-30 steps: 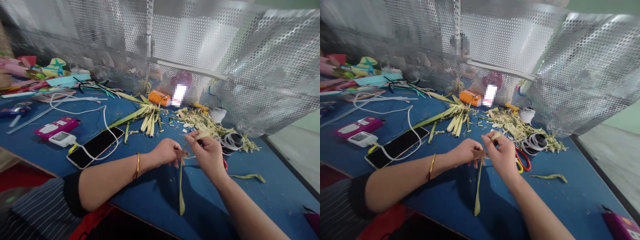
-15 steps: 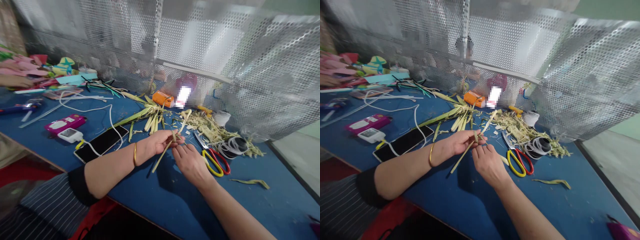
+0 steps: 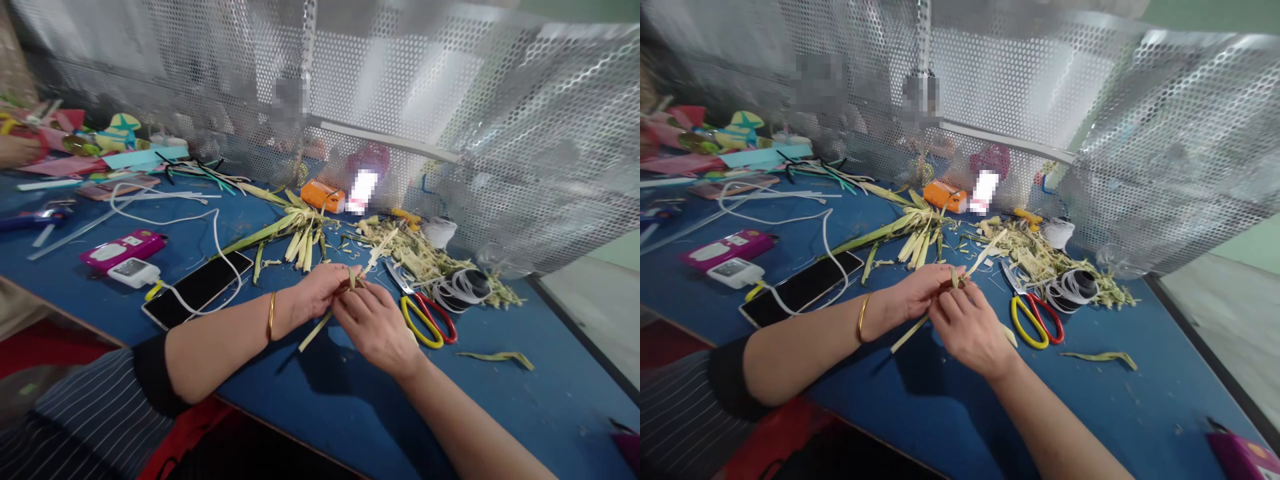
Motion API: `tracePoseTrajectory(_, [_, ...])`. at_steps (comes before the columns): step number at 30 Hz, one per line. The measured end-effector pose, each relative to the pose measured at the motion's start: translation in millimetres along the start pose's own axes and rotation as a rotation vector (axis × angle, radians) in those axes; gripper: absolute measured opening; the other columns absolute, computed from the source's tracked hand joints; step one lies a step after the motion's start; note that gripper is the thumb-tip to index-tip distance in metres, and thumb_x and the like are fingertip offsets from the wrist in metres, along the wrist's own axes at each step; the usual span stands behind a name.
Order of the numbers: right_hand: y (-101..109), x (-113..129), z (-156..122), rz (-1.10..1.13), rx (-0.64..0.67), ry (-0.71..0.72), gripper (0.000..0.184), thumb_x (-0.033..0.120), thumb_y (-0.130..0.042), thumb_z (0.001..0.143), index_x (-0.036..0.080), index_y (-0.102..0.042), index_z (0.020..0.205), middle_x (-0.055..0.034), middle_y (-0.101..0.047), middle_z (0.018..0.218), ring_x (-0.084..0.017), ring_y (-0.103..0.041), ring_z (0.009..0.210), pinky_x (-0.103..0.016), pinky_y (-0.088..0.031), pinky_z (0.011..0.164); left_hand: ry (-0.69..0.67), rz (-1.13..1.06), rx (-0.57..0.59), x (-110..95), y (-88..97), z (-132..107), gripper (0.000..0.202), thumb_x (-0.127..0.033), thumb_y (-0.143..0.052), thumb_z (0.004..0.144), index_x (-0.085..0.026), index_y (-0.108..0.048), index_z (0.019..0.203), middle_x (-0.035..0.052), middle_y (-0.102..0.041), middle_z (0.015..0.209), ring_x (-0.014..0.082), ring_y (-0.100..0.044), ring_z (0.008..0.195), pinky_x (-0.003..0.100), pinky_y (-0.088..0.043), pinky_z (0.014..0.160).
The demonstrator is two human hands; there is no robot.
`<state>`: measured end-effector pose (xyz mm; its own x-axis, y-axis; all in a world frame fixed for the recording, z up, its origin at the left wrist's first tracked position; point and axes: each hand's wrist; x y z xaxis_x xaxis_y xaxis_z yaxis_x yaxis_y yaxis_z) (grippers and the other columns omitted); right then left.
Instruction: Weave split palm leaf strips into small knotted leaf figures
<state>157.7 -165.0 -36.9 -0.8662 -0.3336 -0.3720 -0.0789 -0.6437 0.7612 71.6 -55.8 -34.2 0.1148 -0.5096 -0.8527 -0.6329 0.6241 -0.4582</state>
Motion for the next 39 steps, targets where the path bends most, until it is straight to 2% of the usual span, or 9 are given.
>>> tracePoseTrajectory(2, [5, -5, 0, 0.119, -0.108, -0.188, 0.020, 0.010, -0.045, 0.092, 0.018, -0.063, 0.094, -0.0057, -0.067, 0.084, -0.020, -0.059, 0.082, -0.037, -0.040, 0.083, 0.008, 0.006, -0.025, -3, -0.3, -2, 0.022, -0.022, -0.069, 0.078, -0.016, -0.058, 0.059, -0.0021, -0.057, 0.052, 0.0071, -0.049, 0.046, 0.019, -0.042, 0.048])
tracePoseTrajectory(5, [8, -17, 1, 0.449, -0.289, -0.738, 0.010, 0.021, -0.054, 0.089, 0.021, -0.062, 0.083, -0.0042, -0.069, 0.082, -0.019, -0.061, 0.077, -0.035, -0.043, 0.076, 0.058, 0.048, -0.020, -9, -2.0, -5, 0.019, -0.024, -0.064, 0.082, -0.015, -0.063, 0.066, 0.0008, -0.063, 0.057, 0.0095, -0.058, 0.051, 0.021, -0.048, 0.054])
tracePoseTrajectory(9, [-1, -31, 2, 1.292, -0.294, -1.434, 0.011, 0.027, -0.069, 0.072, 0.018, -0.062, 0.073, -0.0016, -0.065, 0.065, -0.016, -0.061, 0.058, -0.030, -0.049, 0.062, 0.023, 0.103, 0.006, -12, -4.2, -8, 0.020, -0.027, -0.063, 0.084, -0.013, -0.065, 0.070, 0.0064, -0.070, 0.067, 0.0116, -0.063, 0.056, 0.022, -0.049, 0.055])
tracePoseTrajectory(13, [-14, -34, 0, 1.821, -0.174, -1.631, 0.016, 0.021, -0.075, 0.061, 0.013, -0.064, 0.071, -0.0015, -0.065, 0.060, -0.011, -0.060, 0.050, -0.023, -0.049, 0.053, 0.013, 0.138, 0.003, -9, -1.1, -6, 0.014, -0.024, -0.067, 0.077, -0.013, -0.065, 0.069, 0.0064, -0.071, 0.068, 0.0113, -0.064, 0.056, 0.022, -0.049, 0.055])
tracePoseTrajectory(21, [-17, -39, -7, 1.661, -0.309, -1.589, 0.030, 0.032, -0.085, 0.051, 0.013, -0.064, 0.063, 0.0004, -0.064, 0.055, -0.006, -0.052, 0.042, -0.019, -0.043, 0.045, 0.018, 0.137, 0.169, -11, 6.1, -2, 0.020, -0.017, -0.061, 0.069, -0.011, -0.072, 0.085, 0.0085, -0.072, 0.082, 0.0137, -0.067, 0.070, 0.025, -0.052, 0.068])
tracePoseTrajectory(29, [-20, -37, -6, 1.431, -0.204, -1.491, 0.036, 0.048, -0.075, 0.063, 0.016, -0.060, 0.067, -0.0001, -0.064, 0.061, -0.009, -0.053, 0.043, -0.023, -0.040, 0.045, -0.106, 0.242, -0.022, -9, 0.8, -4, 0.010, -0.018, -0.070, 0.072, -0.012, -0.071, 0.080, 0.0087, -0.071, 0.080, 0.0092, -0.061, 0.059, 0.023, -0.051, 0.058])
tracePoseTrajectory(32, [-20, -40, -10, 1.080, -0.057, -1.230, 0.025, 0.044, -0.062, 0.079, 0.019, -0.060, 0.080, 0.0003, -0.065, 0.066, -0.013, -0.058, 0.047, -0.026, -0.042, 0.049, -0.149, 0.216, -0.090, -10, 3.4, -1, 0.008, -0.017, -0.067, 0.075, -0.011, -0.072, 0.078, 0.0087, -0.070, 0.080, 0.0092, -0.061, 0.061, 0.021, -0.050, 0.055])
tracePoseTrajectory(36, [-12, -42, -15, 0.422, 0.031, -0.560, 0.023, 0.021, -0.051, 0.089, 0.020, -0.058, 0.111, -0.0050, -0.072, 0.086, -0.017, -0.064, 0.066, -0.028, -0.043, 0.060, -0.182, 0.209, -0.170, -14, 5.7, 1, 0.006, -0.015, -0.067, 0.075, -0.011, -0.070, 0.072, 0.0051, -0.067, 0.072, 0.0085, -0.059, 0.059, 0.019, -0.048, 0.052])
tracePoseTrajectory(39, [-6, -40, -15, 0.108, 0.030, -0.148, 0.022, 0.013, -0.043, 0.094, 0.016, -0.062, 0.106, -0.0075, -0.071, 0.086, -0.016, -0.061, 0.068, -0.030, -0.041, 0.066, -0.164, 0.254, -0.157, -14, 3.8, -1, 0.007, -0.015, -0.065, 0.076, -0.011, -0.070, 0.073, 0.0045, -0.068, 0.072, 0.0066, -0.056, 0.055, 0.018, -0.046, 0.050])
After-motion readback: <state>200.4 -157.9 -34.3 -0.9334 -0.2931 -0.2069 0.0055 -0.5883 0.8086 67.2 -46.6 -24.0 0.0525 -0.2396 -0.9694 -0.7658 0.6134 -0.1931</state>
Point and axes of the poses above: each hand's wrist, its own z-axis towards the middle knuckle, its own y-axis out of the back of the hand, x = y × z
